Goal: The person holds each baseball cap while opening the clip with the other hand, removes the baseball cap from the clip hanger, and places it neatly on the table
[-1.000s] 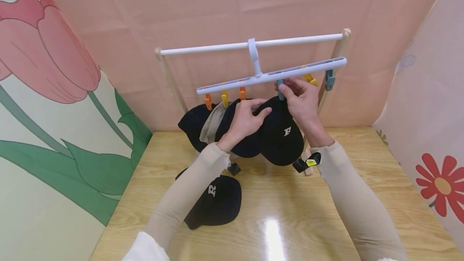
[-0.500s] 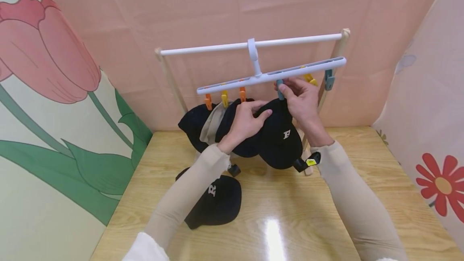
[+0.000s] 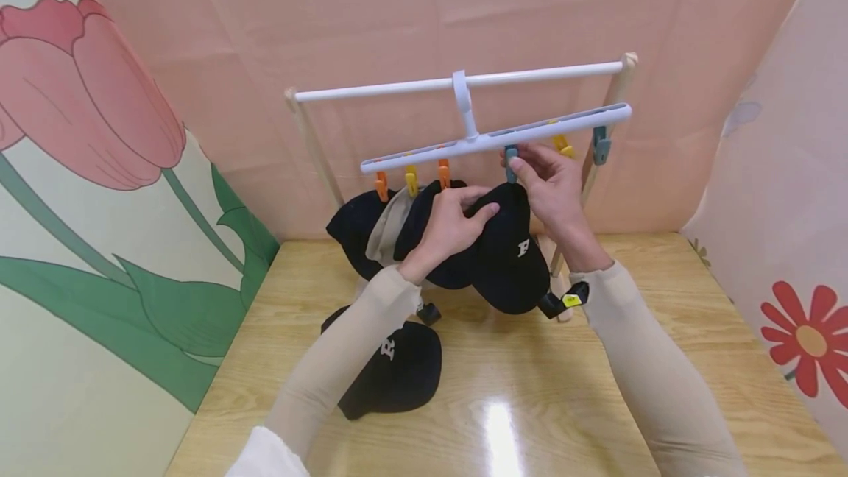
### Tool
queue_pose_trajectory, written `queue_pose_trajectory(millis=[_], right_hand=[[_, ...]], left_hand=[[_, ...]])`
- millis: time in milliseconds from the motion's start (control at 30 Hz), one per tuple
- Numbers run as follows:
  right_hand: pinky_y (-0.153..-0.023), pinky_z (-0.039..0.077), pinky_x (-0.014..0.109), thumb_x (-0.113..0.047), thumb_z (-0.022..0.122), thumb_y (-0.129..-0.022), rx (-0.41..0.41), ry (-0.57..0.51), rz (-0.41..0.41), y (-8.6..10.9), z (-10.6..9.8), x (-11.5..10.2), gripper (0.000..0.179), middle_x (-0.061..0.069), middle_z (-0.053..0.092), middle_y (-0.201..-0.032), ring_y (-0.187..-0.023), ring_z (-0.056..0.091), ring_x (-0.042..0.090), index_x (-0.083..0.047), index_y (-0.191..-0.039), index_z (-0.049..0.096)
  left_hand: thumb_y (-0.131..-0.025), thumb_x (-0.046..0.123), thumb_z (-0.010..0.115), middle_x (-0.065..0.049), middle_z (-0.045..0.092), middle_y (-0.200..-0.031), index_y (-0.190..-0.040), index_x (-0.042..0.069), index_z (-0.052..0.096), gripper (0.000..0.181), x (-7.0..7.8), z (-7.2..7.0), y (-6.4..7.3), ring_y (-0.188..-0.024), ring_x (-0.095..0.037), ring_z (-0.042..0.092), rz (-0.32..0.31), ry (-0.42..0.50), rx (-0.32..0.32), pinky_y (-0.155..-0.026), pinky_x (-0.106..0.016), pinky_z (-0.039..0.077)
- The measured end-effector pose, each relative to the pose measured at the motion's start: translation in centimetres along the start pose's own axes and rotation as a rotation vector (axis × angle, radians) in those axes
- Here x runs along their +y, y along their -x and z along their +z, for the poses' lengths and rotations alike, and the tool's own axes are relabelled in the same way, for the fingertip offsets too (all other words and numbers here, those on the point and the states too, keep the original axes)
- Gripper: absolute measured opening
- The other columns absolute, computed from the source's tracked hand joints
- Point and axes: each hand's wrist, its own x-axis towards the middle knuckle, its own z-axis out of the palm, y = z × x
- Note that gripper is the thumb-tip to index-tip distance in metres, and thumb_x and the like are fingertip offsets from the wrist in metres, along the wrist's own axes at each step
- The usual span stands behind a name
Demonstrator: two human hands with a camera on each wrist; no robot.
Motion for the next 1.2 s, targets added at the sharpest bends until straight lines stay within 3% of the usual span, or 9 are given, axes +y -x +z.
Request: queue_pose_trajectory(millis=[267,600,900,1200], right_hand=[[-0.100,0.056,0.019,-0.003,0.068,-0.103,-0.049,-0.068,-0.031,0.3,-0.5,0.1,0.033,0.008,0.081,-0.116,-0.105,0.078,0.015,0.004,-0.135,0.070],[-0.104,0.054,0.019,-0.003,0.066,-0.104,-0.078,-0.044,-0.044,0.7,-0.9,0.1,0.035,0.007,0.079,-0.123,-0.110,0.077,0.015,0.002,-0.139,0.068],[-0.102,0.055,0.019,0.000,0.065,-0.104,-0.070,-0.084,-0.060,0.9,-1.1,0.3,0.035,0.008,0.079,-0.122,-0.109,0.077,0.015,0.004,-0.139,0.067],[-0.098,0.058,0.021,-0.001,0.065,-0.104,-0.084,-0.041,-0.060,1.5,-1.8,0.7,0.033,0.007,0.079,-0.120,-0.109,0.076,0.014,0.005,-0.137,0.068]], left_hand=[[-0.102,0.012,0.074,-0.007,0.082,-0.114,-0.122,0.006,0.080,0.023,0.5,-0.1,0.3,-0.106,-0.011,0.077,-0.025,0.035,-0.006,-0.091,-0.015,0.056],[-0.103,0.018,0.073,-0.006,0.082,-0.117,-0.121,0.009,0.081,0.021,0.9,0.0,0.3,-0.109,-0.010,0.077,-0.068,0.098,-0.015,-0.096,-0.017,0.055],[-0.103,0.018,0.073,-0.006,0.082,-0.116,-0.120,0.009,0.082,0.021,1.2,0.0,0.3,-0.108,-0.008,0.077,-0.070,0.124,0.002,-0.096,-0.017,0.055],[-0.103,0.017,0.074,-0.007,0.082,-0.115,-0.119,0.009,0.082,0.020,1.2,0.0,0.3,-0.104,-0.006,0.077,-0.039,0.153,0.036,-0.092,-0.015,0.056]])
